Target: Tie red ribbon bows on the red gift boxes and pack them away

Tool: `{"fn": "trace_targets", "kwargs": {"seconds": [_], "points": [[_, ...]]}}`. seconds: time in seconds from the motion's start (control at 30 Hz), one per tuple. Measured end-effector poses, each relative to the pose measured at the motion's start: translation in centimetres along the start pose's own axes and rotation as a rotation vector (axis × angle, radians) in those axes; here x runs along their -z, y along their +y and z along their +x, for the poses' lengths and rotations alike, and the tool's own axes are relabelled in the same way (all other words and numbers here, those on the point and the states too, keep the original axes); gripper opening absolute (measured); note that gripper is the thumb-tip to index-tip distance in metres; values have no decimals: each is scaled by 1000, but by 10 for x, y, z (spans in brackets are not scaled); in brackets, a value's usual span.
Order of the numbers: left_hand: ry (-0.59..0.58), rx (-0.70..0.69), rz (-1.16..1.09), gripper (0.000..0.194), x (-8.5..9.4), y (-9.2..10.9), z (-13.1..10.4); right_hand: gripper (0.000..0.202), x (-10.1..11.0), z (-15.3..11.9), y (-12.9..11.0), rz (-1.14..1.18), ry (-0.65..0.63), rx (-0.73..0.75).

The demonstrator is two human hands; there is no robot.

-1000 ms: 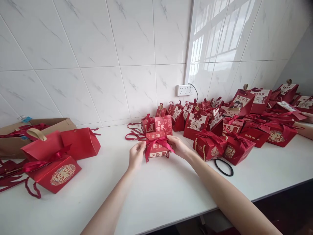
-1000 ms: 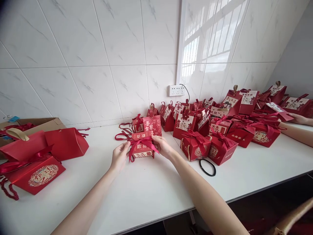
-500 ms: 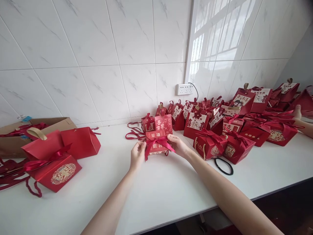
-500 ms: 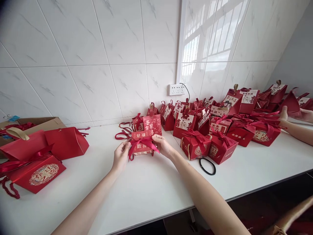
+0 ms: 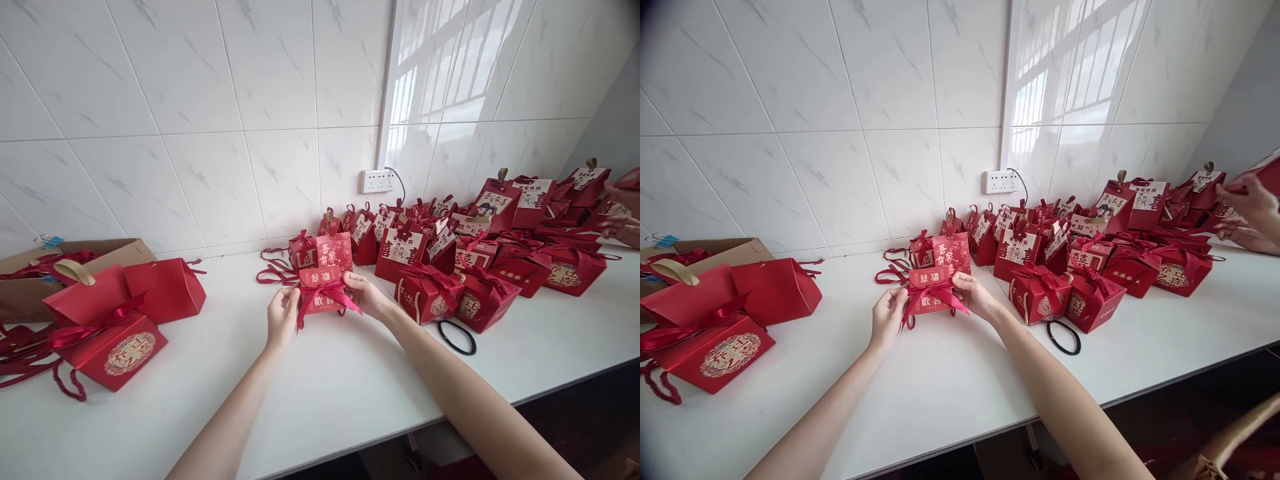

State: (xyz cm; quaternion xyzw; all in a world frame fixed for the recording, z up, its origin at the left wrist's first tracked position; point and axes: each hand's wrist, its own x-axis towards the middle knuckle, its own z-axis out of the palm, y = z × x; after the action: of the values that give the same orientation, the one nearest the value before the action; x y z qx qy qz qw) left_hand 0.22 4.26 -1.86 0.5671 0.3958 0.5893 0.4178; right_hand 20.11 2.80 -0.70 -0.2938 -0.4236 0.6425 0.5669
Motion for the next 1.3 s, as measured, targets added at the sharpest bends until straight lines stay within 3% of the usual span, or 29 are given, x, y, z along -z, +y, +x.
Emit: {"fn": "trace_targets", "kwargs": {"seconds": [0.27,0.67,0.87,1.03,1.17,1.3], "points": [[-48,68,-71,43,3,-9,5,29,8,6,6,-44,10,-58],[-14,90,-98,42,3,-7,6,30,5,5,3,-71,59,-78],[-1,105,-126,43,3,-5,5,30,6,2,-2,-110,50,-28],[4,109,-138,44,1,1,4,29,4,0,-7,-152,117,60],[7,106,-135,43,1,2,3,33,3,-3,-8,-283,150,106],[9,90,-97,44,2,0,4,58,11,-7,-14,-558,34,81]]}}
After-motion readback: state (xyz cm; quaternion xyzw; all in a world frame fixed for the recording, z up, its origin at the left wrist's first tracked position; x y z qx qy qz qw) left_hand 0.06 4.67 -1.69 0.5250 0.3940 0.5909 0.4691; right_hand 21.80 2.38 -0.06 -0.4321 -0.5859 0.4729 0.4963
